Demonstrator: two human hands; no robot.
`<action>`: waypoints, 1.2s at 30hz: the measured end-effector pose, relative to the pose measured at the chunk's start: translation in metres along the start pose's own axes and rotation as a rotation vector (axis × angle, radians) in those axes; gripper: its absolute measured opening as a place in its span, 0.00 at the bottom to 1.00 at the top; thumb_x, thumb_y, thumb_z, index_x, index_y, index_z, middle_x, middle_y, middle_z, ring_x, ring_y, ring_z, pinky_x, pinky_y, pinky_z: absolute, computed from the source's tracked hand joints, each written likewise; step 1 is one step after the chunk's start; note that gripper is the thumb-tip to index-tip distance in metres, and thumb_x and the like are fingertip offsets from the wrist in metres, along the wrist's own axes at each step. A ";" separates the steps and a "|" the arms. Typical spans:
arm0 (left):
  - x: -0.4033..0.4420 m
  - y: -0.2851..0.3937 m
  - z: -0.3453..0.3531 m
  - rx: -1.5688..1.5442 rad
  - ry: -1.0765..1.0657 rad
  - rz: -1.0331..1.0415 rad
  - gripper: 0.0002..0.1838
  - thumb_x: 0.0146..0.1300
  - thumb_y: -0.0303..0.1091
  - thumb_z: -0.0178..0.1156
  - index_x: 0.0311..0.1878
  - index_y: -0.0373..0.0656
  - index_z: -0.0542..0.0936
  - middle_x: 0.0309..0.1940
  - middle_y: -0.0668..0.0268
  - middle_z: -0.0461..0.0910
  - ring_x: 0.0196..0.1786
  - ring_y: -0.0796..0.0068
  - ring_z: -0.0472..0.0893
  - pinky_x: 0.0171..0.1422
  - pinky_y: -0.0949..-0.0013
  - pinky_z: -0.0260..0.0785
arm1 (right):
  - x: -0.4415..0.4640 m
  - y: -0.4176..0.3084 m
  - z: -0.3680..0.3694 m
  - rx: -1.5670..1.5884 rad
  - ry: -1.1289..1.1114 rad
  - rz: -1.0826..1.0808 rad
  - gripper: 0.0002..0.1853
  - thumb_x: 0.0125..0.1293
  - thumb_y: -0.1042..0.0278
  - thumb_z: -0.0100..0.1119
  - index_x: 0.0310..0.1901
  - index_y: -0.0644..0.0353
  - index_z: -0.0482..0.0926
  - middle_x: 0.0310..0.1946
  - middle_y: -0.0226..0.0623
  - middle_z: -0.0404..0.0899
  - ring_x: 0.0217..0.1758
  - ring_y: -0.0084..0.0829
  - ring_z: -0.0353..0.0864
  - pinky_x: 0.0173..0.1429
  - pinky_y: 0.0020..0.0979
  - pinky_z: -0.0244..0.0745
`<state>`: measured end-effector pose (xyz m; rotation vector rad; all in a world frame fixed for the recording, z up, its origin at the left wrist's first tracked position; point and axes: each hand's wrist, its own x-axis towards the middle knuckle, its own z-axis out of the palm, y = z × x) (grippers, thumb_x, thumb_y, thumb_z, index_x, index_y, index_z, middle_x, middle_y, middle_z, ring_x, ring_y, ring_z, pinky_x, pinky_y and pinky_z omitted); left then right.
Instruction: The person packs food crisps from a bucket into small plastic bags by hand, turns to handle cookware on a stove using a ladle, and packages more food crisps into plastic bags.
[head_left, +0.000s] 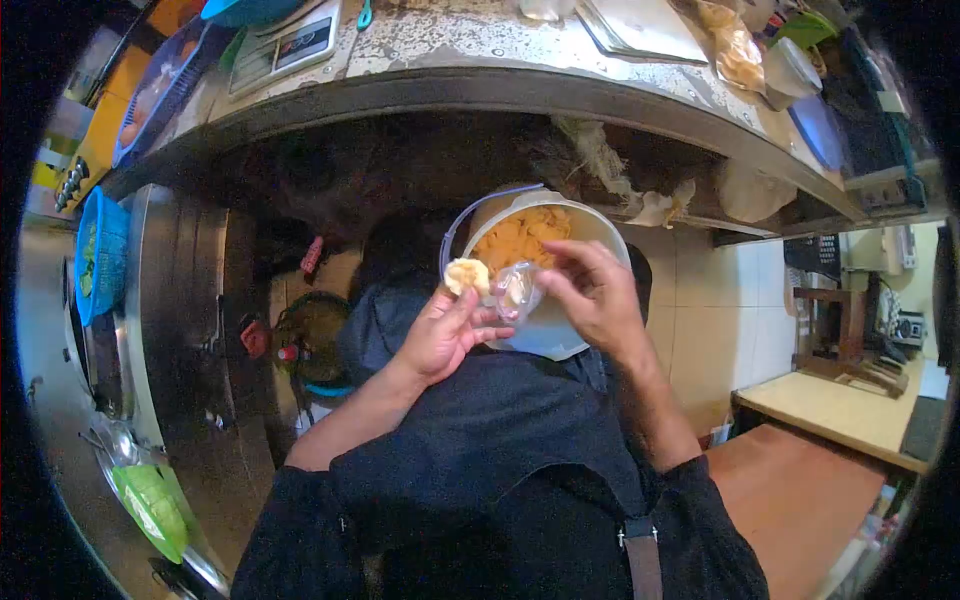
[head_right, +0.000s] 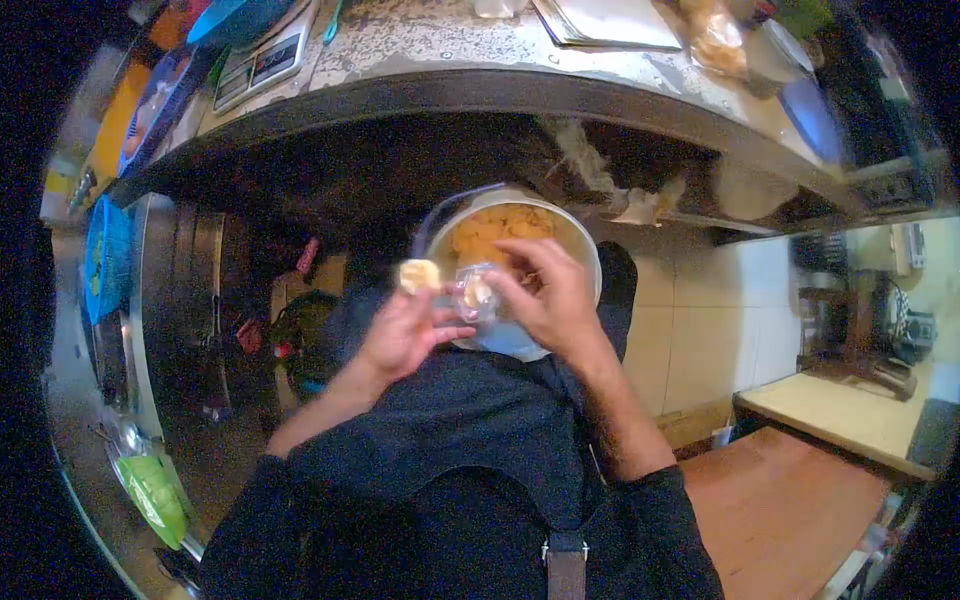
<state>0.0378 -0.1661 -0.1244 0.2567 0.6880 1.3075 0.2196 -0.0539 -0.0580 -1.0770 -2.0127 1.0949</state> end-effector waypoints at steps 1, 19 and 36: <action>0.000 -0.003 0.003 0.099 0.011 -0.008 0.18 0.74 0.39 0.48 0.63 0.45 0.65 0.55 0.61 0.73 0.54 0.61 0.78 0.56 0.54 0.75 | 0.001 -0.012 0.001 0.033 -0.080 0.007 0.15 0.56 0.66 0.69 0.44 0.62 0.81 0.34 0.40 0.81 0.35 0.32 0.82 0.39 0.31 0.77; 0.001 -0.008 0.005 0.883 0.114 -0.019 0.15 0.62 0.32 0.66 0.50 0.36 0.80 0.34 0.70 0.82 0.35 0.86 0.76 0.40 0.78 0.70 | -0.019 -0.158 -0.091 0.933 -0.450 -0.801 0.13 0.61 0.72 0.65 0.48 0.58 0.78 0.41 0.40 0.79 0.37 0.31 0.81 0.37 0.27 0.81; 0.019 0.058 0.043 0.603 -0.014 0.040 0.07 0.70 0.31 0.56 0.34 0.40 0.75 0.22 0.68 0.78 0.25 0.81 0.75 0.33 0.76 0.69 | -0.010 -0.048 -0.032 -0.391 -0.334 -0.380 0.18 0.51 0.64 0.71 0.46 0.49 0.83 0.59 0.50 0.72 0.62 0.49 0.72 0.64 0.45 0.67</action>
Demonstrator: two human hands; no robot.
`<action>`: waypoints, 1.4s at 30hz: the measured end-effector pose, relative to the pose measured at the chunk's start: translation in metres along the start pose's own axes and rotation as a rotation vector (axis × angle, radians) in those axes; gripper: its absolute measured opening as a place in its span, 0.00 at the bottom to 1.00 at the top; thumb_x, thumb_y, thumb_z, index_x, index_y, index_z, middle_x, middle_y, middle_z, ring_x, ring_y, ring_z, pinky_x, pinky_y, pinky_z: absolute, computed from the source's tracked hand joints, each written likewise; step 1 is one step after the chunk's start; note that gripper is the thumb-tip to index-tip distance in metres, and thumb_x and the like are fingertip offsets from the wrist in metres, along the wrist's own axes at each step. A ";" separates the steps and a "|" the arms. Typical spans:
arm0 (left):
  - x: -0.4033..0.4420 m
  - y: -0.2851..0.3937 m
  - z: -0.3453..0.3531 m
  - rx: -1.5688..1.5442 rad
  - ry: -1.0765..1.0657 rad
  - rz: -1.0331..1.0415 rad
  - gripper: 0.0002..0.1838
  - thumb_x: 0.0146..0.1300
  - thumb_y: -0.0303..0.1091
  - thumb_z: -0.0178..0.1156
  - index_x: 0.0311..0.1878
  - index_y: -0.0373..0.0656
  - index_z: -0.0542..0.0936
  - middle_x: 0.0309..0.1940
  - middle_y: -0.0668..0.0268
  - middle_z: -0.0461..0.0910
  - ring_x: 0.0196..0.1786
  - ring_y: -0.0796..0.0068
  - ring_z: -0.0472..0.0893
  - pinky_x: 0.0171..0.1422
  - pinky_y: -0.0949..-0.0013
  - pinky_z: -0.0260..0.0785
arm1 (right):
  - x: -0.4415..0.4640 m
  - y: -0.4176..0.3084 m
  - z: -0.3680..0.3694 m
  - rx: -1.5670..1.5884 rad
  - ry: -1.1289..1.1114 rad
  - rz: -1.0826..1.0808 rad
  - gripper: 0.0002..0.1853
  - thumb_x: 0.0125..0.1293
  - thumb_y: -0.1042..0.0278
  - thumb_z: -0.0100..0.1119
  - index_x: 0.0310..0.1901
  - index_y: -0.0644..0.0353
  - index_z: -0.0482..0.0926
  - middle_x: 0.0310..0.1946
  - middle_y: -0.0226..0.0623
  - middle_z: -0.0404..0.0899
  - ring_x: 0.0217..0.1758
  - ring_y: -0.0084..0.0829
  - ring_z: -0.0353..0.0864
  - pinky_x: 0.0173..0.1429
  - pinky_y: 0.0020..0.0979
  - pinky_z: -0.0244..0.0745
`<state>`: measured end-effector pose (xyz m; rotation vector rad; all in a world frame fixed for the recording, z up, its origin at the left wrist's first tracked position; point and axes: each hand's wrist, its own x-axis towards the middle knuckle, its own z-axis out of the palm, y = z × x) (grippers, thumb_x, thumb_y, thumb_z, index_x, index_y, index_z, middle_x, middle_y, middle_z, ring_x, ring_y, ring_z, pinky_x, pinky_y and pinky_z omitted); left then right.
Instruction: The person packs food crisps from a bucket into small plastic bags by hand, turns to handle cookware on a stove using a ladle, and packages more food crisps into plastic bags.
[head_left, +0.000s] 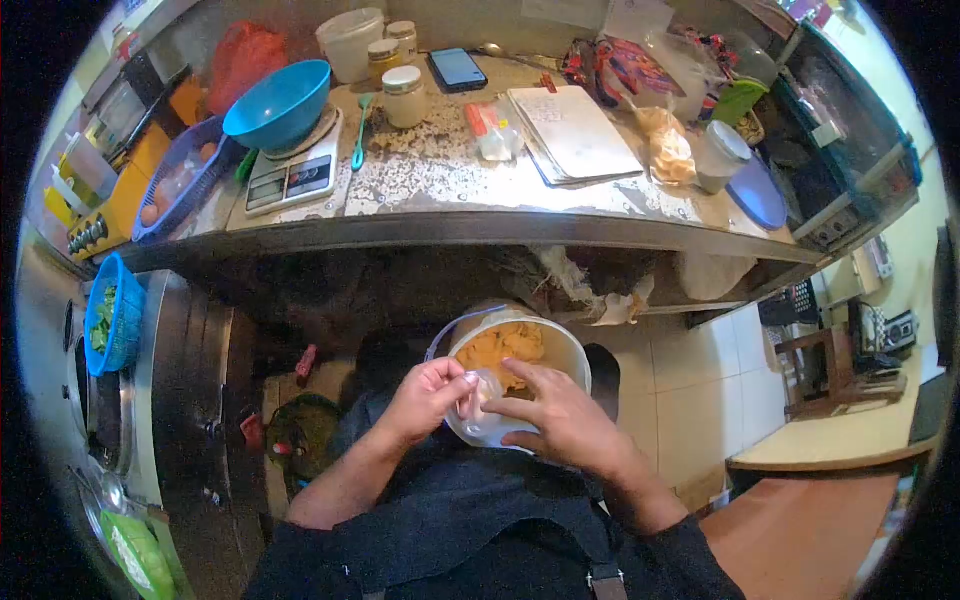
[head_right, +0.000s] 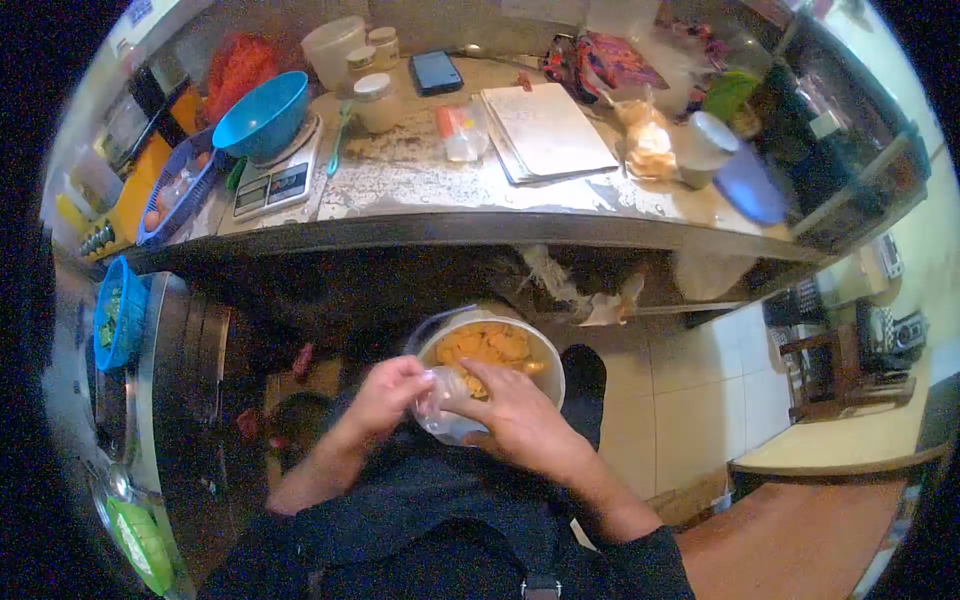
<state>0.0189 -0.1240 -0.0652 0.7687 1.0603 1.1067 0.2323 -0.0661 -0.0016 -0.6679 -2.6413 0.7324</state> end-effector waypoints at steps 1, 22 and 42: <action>0.002 0.006 0.000 -0.006 -0.023 0.006 0.08 0.70 0.31 0.56 0.34 0.40 0.75 0.22 0.68 0.77 0.24 0.80 0.75 0.33 0.75 0.69 | -0.001 0.003 0.004 -0.026 -0.016 -0.001 0.17 0.51 0.65 0.71 0.45 0.48 0.83 0.60 0.50 0.71 0.63 0.49 0.71 0.65 0.46 0.66; -0.003 0.030 0.009 0.400 -0.294 0.151 0.15 0.64 0.33 0.63 0.51 0.38 0.75 0.42 0.69 0.79 0.46 0.79 0.77 0.51 0.71 0.70 | 0.048 -0.016 -0.022 -0.025 0.294 -0.211 0.09 0.54 0.71 0.66 0.37 0.57 0.78 0.32 0.40 0.80 0.33 0.40 0.80 0.42 0.38 0.73; 0.017 0.005 -0.022 0.400 -0.623 -0.053 0.21 0.72 0.43 0.53 0.60 0.40 0.74 0.52 0.64 0.78 0.57 0.74 0.75 0.62 0.67 0.67 | 0.030 -0.049 -0.043 -0.117 0.168 -0.368 0.27 0.57 0.63 0.67 0.60 0.50 0.71 0.64 0.47 0.69 0.62 0.37 0.73 0.64 0.43 0.67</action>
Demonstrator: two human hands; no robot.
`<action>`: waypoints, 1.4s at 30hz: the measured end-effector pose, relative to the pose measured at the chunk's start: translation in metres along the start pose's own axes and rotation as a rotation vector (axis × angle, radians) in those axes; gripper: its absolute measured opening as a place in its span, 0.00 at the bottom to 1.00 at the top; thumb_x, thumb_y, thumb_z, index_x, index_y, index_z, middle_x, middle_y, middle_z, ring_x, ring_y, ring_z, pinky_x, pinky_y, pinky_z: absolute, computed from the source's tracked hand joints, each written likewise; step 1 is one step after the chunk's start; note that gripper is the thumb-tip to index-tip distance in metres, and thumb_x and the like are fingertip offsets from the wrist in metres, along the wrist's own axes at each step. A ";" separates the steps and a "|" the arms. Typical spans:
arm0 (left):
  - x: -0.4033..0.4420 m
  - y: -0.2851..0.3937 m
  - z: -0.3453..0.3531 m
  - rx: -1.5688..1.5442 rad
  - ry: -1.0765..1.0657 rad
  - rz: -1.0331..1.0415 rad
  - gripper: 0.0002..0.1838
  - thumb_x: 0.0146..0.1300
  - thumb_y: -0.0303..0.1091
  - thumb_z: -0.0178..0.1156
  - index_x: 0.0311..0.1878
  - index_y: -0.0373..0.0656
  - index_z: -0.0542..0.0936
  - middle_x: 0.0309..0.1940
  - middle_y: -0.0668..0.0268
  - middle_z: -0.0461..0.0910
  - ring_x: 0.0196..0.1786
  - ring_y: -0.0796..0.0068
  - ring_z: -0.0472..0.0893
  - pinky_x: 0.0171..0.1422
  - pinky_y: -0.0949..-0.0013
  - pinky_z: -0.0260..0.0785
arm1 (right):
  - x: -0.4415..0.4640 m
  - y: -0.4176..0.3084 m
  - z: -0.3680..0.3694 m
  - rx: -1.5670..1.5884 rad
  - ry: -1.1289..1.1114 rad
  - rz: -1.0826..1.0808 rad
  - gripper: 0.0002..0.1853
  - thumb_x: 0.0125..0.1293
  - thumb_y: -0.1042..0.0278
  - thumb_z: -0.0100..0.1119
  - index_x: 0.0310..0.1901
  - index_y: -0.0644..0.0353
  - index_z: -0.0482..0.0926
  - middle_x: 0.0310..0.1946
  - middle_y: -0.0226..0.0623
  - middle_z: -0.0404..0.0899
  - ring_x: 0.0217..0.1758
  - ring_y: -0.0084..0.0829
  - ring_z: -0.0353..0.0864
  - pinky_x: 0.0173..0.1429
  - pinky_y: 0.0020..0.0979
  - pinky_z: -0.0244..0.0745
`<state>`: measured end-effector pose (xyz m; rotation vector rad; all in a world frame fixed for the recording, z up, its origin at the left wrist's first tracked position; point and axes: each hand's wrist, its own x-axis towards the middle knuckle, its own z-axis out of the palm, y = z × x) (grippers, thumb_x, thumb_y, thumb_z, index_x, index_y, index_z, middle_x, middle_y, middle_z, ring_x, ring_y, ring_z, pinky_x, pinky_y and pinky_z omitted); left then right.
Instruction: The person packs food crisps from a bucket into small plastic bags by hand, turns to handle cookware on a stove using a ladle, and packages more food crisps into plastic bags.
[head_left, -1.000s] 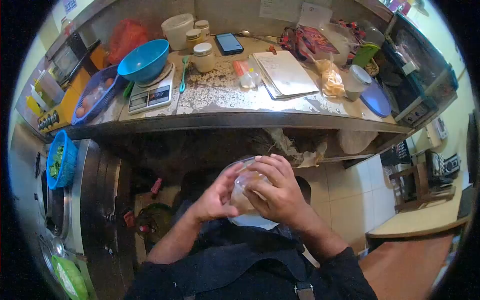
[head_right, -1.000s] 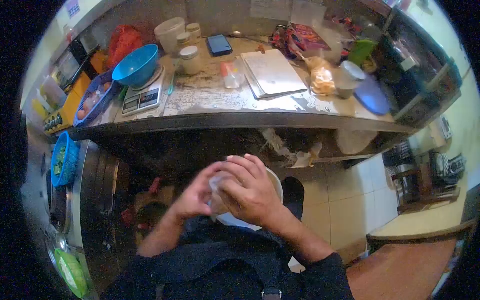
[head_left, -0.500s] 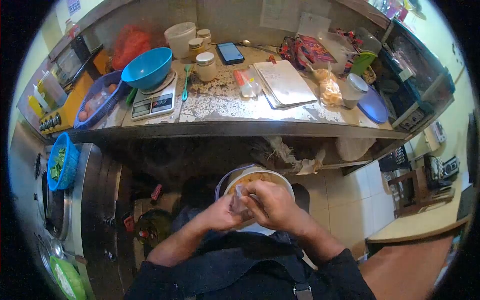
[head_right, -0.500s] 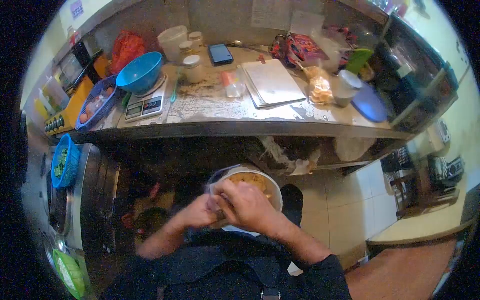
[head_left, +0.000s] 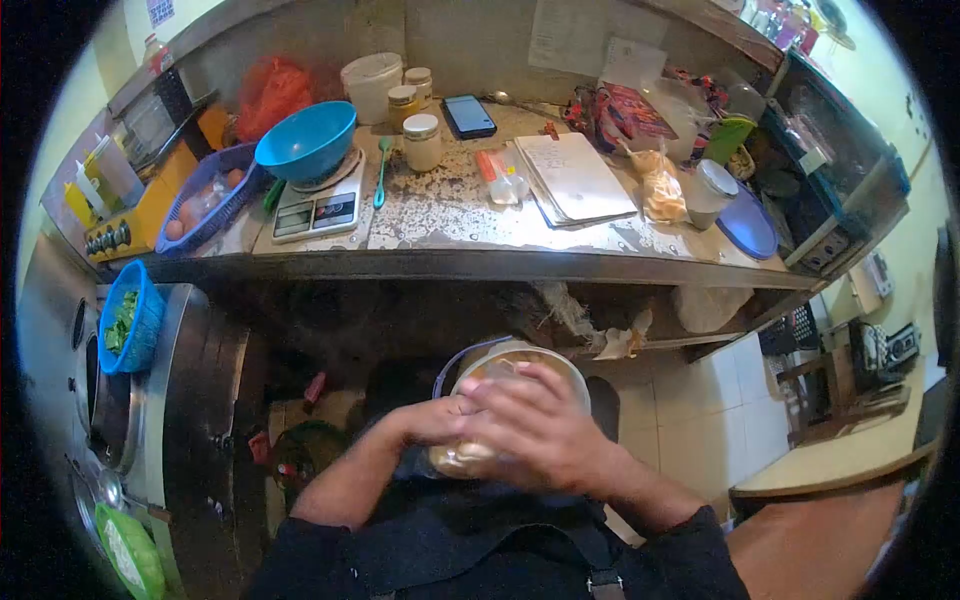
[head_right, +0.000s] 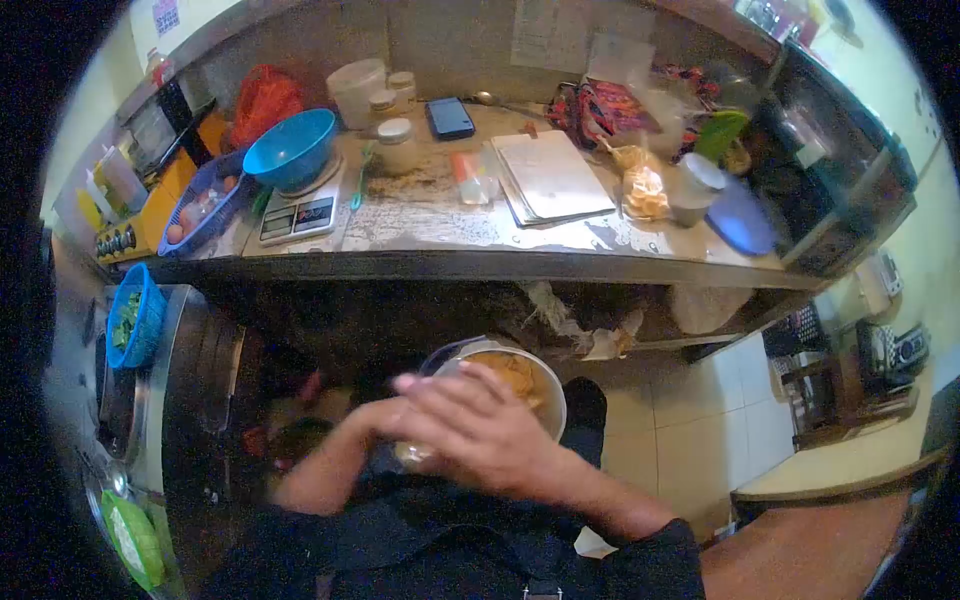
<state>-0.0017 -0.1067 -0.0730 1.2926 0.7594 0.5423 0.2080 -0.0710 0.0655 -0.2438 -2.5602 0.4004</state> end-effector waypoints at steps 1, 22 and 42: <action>0.002 -0.002 -0.005 0.036 -0.018 0.070 0.21 0.71 0.42 0.53 0.61 0.40 0.74 0.54 0.62 0.78 0.58 0.72 0.74 0.62 0.67 0.67 | 0.005 -0.007 0.004 -0.054 -0.087 -0.046 0.32 0.57 0.61 0.66 0.64 0.48 0.67 0.67 0.47 0.64 0.66 0.37 0.69 0.65 0.44 0.64; -0.012 -0.015 -0.019 -0.947 0.503 0.558 0.48 0.61 0.69 0.51 0.71 0.37 0.58 0.62 0.56 0.72 0.60 0.60 0.75 0.65 0.55 0.67 | -0.019 0.078 0.049 -0.038 -0.015 0.623 0.12 0.50 0.72 0.57 0.39 0.55 0.76 0.29 0.48 0.79 0.36 0.53 0.79 0.40 0.49 0.73; 0.040 0.007 0.014 -0.565 0.448 0.412 0.21 0.63 0.28 0.63 0.59 0.38 0.71 0.56 0.56 0.77 0.61 0.65 0.75 0.67 0.60 0.65 | -0.046 0.065 0.110 0.646 0.025 0.641 0.09 0.63 0.69 0.59 0.43 0.60 0.76 0.31 0.42 0.79 0.36 0.42 0.80 0.40 0.40 0.74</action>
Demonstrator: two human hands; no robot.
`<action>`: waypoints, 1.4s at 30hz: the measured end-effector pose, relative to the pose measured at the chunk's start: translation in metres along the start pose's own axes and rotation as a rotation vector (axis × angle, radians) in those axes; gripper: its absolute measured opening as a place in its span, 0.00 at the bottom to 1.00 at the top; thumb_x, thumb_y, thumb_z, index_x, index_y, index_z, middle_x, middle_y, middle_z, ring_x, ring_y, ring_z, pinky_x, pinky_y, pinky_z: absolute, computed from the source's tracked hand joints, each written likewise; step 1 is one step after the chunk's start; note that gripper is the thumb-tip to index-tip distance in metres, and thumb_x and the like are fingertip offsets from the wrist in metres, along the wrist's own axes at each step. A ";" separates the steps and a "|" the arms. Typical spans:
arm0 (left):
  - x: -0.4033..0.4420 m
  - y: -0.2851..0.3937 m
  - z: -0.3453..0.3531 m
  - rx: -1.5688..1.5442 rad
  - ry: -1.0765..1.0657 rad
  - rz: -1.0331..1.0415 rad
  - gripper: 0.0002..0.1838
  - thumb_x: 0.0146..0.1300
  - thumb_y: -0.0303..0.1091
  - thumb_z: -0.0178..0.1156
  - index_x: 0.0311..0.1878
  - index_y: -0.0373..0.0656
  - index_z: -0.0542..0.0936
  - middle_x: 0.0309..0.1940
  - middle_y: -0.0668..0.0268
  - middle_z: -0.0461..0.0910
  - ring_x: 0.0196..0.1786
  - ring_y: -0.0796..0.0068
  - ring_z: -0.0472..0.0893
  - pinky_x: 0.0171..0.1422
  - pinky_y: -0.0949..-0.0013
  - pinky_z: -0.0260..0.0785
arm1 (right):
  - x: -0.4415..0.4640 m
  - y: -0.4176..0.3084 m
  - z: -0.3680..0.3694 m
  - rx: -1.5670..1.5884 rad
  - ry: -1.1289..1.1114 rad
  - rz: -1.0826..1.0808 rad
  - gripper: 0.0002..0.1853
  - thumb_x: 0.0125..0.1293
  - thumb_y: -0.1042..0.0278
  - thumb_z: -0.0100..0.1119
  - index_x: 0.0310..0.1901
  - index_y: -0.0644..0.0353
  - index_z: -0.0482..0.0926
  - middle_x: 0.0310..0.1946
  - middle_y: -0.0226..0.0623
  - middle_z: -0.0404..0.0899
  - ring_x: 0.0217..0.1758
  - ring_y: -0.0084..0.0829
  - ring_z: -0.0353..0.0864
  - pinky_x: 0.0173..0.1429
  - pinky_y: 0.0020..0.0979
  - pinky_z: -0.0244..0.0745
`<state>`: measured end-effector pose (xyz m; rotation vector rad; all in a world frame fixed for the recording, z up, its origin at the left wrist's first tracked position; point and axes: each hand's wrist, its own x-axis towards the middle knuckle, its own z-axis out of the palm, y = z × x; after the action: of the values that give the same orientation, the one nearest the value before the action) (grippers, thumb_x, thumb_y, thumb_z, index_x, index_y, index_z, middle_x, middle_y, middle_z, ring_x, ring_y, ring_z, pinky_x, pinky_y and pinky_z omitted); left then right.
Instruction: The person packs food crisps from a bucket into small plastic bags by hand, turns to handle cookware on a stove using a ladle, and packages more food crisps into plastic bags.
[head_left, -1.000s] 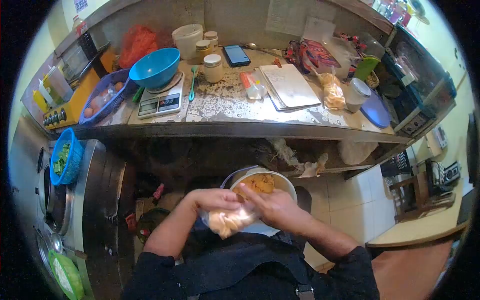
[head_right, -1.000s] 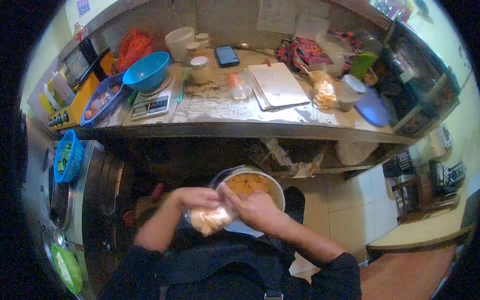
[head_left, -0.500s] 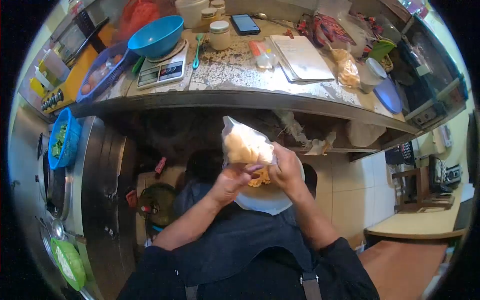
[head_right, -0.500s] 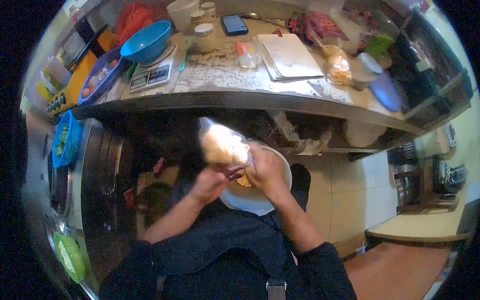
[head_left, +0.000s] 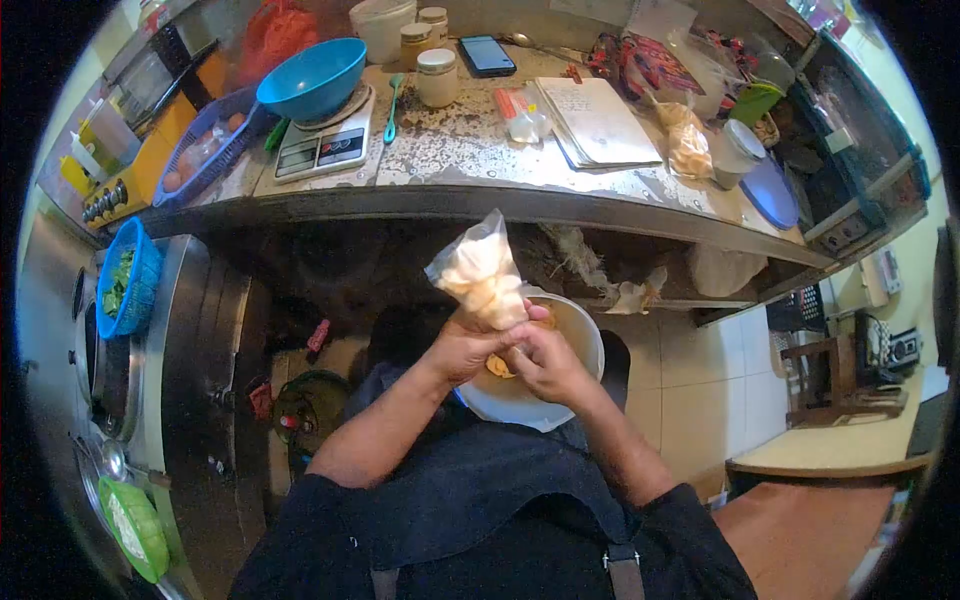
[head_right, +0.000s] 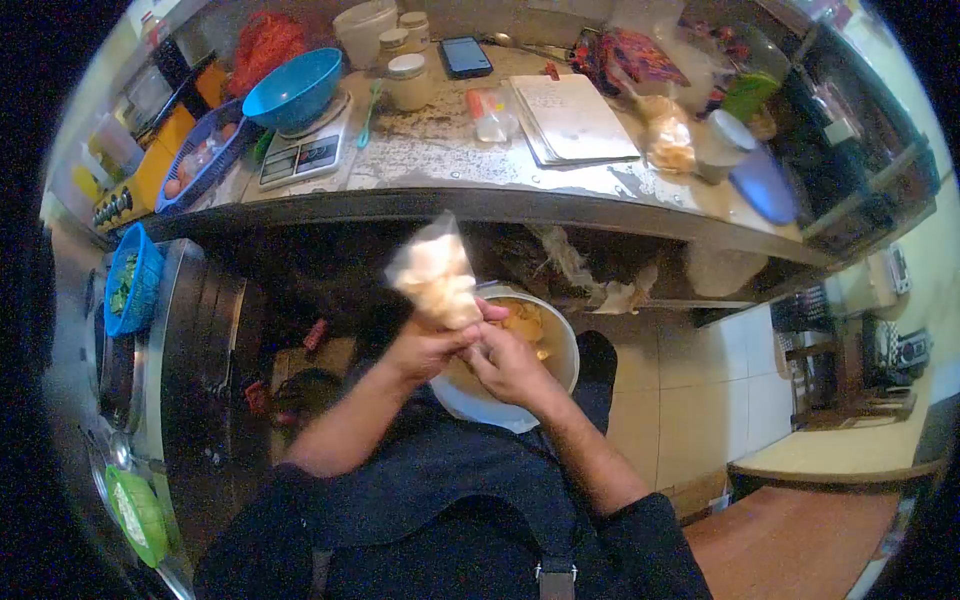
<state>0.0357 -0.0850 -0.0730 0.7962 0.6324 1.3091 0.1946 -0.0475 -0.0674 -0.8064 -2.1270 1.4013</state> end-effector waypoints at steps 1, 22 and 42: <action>-0.002 0.001 0.001 -0.047 -0.010 0.002 0.21 0.63 0.28 0.62 0.59 0.38 0.71 0.56 0.55 0.77 0.61 0.65 0.74 0.67 0.60 0.65 | 0.001 -0.003 0.001 0.133 -0.041 0.027 0.08 0.66 0.68 0.57 0.43 0.60 0.76 0.30 0.37 0.77 0.34 0.35 0.78 0.38 0.35 0.71; 0.005 -0.025 -0.013 0.635 0.156 0.207 0.20 0.75 0.45 0.47 0.46 0.36 0.80 0.39 0.58 0.83 0.43 0.69 0.81 0.47 0.65 0.72 | -0.003 -0.010 0.004 -0.356 0.401 -0.293 0.02 0.62 0.72 0.62 0.34 0.59 0.79 0.27 0.34 0.75 0.28 0.37 0.73 0.36 0.34 0.71; 0.003 0.021 0.022 1.362 0.110 -0.053 0.13 0.63 0.41 0.58 0.34 0.40 0.81 0.26 0.55 0.82 0.30 0.61 0.82 0.35 0.60 0.73 | -0.016 -0.013 -0.031 -0.683 0.261 -0.348 0.09 0.59 0.66 0.63 0.38 0.59 0.76 0.43 0.39 0.81 0.42 0.42 0.81 0.50 0.44 0.75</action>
<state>0.0413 -0.0839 -0.0429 1.7596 1.6636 0.7317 0.2241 -0.0422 -0.0452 -0.7453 -2.3905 0.3583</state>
